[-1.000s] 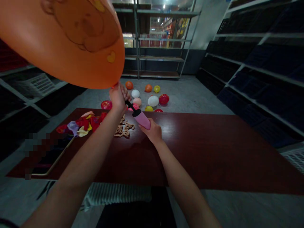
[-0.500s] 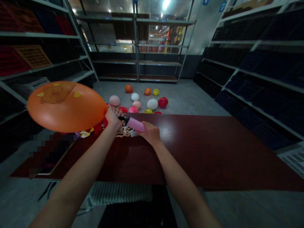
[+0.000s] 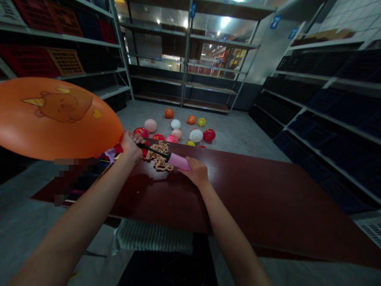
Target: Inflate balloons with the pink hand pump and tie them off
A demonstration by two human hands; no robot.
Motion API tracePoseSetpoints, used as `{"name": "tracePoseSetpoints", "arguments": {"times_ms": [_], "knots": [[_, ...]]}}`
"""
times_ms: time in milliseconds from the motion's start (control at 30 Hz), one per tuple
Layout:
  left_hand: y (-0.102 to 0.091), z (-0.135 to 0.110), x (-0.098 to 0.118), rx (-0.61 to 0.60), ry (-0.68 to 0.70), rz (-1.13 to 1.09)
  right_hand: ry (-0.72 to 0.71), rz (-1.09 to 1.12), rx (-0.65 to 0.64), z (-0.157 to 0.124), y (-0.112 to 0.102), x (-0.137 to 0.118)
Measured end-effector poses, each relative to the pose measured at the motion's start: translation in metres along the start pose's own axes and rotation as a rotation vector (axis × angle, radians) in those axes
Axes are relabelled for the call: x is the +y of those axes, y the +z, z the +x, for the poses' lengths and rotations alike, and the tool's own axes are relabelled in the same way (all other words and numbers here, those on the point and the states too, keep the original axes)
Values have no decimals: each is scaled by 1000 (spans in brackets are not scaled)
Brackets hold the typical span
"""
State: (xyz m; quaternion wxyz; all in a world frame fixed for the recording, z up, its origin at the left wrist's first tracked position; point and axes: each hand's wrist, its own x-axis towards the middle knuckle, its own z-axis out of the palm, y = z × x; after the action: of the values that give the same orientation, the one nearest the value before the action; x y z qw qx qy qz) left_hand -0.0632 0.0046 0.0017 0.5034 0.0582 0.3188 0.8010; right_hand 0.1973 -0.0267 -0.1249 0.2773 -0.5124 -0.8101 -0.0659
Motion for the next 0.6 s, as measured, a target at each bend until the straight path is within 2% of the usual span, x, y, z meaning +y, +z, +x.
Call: {"name": "tracePoseSetpoints", "arguments": {"times_ms": [133, 267, 433, 600], "knots": [[7, -4, 23, -56, 15, -3, 3, 24, 17, 1, 1, -1], [35, -18, 30, -210, 40, 38, 53, 91, 55, 1, 3, 0], [77, -23, 13, -379, 77, 57, 176, 230, 99, -1, 5, 5], [98, -20, -23, -428, 48, 61, 288, 264, 95, 0, 4, 7]]}}
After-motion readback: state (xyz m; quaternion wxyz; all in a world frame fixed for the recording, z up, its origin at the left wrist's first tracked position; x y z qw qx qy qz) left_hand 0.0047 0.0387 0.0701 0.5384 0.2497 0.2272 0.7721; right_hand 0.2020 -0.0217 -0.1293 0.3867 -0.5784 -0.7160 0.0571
